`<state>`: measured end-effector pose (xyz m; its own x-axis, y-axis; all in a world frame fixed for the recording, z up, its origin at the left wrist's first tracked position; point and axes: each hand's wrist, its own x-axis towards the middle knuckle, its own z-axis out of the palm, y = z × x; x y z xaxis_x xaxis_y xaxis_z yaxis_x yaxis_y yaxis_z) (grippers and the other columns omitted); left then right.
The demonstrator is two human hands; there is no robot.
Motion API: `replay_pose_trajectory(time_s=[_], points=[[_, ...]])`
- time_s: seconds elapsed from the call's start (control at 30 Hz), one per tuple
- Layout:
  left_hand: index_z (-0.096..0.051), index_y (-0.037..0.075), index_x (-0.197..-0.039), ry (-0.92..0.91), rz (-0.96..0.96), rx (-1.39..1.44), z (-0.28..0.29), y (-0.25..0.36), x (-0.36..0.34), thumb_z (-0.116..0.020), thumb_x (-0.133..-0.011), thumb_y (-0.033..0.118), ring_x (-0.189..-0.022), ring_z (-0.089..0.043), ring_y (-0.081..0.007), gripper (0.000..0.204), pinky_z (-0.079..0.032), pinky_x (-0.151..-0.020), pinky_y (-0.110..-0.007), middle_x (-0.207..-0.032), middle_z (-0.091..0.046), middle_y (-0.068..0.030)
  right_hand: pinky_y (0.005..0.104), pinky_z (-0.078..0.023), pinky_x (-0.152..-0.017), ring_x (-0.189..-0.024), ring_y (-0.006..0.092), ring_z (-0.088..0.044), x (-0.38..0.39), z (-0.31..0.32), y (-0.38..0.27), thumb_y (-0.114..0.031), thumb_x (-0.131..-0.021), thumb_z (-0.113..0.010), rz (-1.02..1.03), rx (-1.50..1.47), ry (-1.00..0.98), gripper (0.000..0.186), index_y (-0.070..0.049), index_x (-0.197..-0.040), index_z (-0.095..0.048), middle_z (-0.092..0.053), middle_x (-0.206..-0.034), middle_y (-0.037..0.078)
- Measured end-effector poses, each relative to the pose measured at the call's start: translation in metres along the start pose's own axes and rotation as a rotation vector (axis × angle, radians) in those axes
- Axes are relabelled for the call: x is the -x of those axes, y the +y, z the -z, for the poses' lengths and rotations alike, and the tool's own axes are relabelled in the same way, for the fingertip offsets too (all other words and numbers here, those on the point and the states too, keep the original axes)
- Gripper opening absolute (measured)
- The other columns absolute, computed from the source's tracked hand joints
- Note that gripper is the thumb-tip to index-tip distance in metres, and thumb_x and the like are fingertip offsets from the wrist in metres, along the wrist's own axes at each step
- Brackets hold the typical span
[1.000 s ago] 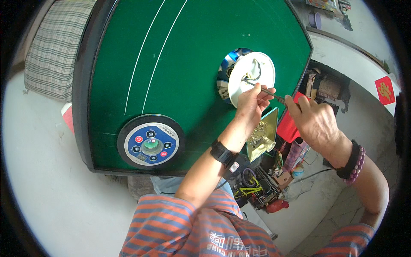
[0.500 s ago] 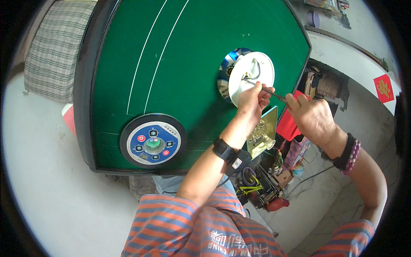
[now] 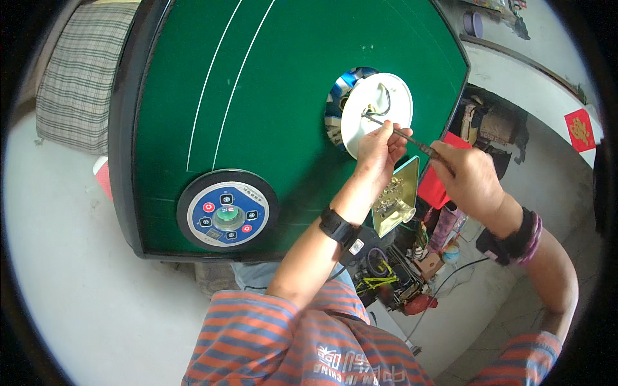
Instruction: The person handles a white circular lamp base, selects small metal screws and fasteners from a gold tray, and uses a manual screwdriver to secure components inside the lamp base on a green table.
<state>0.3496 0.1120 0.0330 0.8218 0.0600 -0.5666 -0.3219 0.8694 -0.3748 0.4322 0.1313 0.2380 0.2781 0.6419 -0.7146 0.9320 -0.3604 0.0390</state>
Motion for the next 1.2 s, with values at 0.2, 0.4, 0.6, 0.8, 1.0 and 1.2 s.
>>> replay_pose_trajectory(time_s=[0.2,0.4,0.6,0.8,1.0,1.2], points=[[-0.061,0.006,-0.102,0.001,-0.030,0.020,0.002,0.001,0.002,-0.051,-0.104,0.026,-0.071,-0.063,-0.0079,0.022,-0.056,-0.064,-0.022,-0.093,-0.070,-0.0086,0.0304,-0.047,-0.052,-0.056,0.0162,-0.057,-0.014,0.015,0.015,-0.014,-0.091,-0.059,-0.147,-0.423,-0.277,0.026,0.001,-0.112,-0.060,-0.053,-0.064,0.011],[-0.061,0.006,-0.102,0.023,-0.008,-0.006,-0.001,-0.003,0.004,-0.052,-0.104,0.025,-0.072,-0.062,-0.0077,0.021,-0.056,-0.064,-0.022,-0.093,-0.070,-0.0084,0.0373,-0.050,-0.054,-0.062,0.0234,-0.066,0.006,0.003,0.004,-0.013,-0.090,-0.061,0.185,0.353,-0.005,0.024,-0.001,-0.110,-0.063,-0.059,-0.067,0.015],[-0.062,0.006,-0.101,0.040,-0.048,0.006,0.001,0.000,-0.001,-0.052,-0.104,0.026,-0.068,-0.062,-0.0077,0.022,-0.056,-0.061,-0.022,-0.093,-0.071,-0.0078,0.0336,-0.045,-0.047,-0.048,0.0162,-0.054,-0.016,0.022,0.008,-0.021,-0.090,-0.064,-0.824,-1.139,-0.441,0.025,-0.002,-0.107,-0.063,-0.051,-0.063,0.008],[-0.061,0.007,-0.101,0.027,-0.040,-0.005,0.001,-0.002,0.001,-0.052,-0.104,0.027,-0.069,-0.062,-0.0076,0.023,-0.055,-0.061,-0.021,-0.092,-0.070,-0.0067,0.0373,-0.049,-0.048,-0.057,0.0279,-0.064,0.007,0.003,-0.007,-0.016,-0.086,-0.065,0.253,0.348,0.074,0.026,-0.004,-0.110,-0.064,-0.063,-0.076,0.014],[-0.062,0.006,-0.102,0.030,-0.072,-0.024,0.000,-0.001,0.004,-0.050,-0.105,0.027,-0.069,-0.061,-0.0064,0.024,-0.056,-0.065,-0.022,-0.088,-0.069,-0.0045,0.0296,-0.043,-0.048,-0.051,0.0122,-0.048,-0.015,0.018,0.000,-0.013,-0.094,-0.057,-0.814,-1.113,-0.345,0.014,0.001,-0.096,-0.060,-0.047,-0.063,0.006],[-0.062,0.006,-0.098,0.065,-0.057,-0.073,0.003,-0.004,-0.001,-0.051,-0.105,0.027,-0.070,-0.062,-0.0072,0.025,-0.057,-0.066,-0.022,-0.088,-0.069,-0.0059,0.0368,-0.051,-0.057,-0.071,0.0234,-0.068,0.008,0.000,0.004,-0.011,-0.088,-0.062,0.164,0.073,0.169,0.030,-0.002,-0.117,-0.060,-0.062,-0.075,0.015]])
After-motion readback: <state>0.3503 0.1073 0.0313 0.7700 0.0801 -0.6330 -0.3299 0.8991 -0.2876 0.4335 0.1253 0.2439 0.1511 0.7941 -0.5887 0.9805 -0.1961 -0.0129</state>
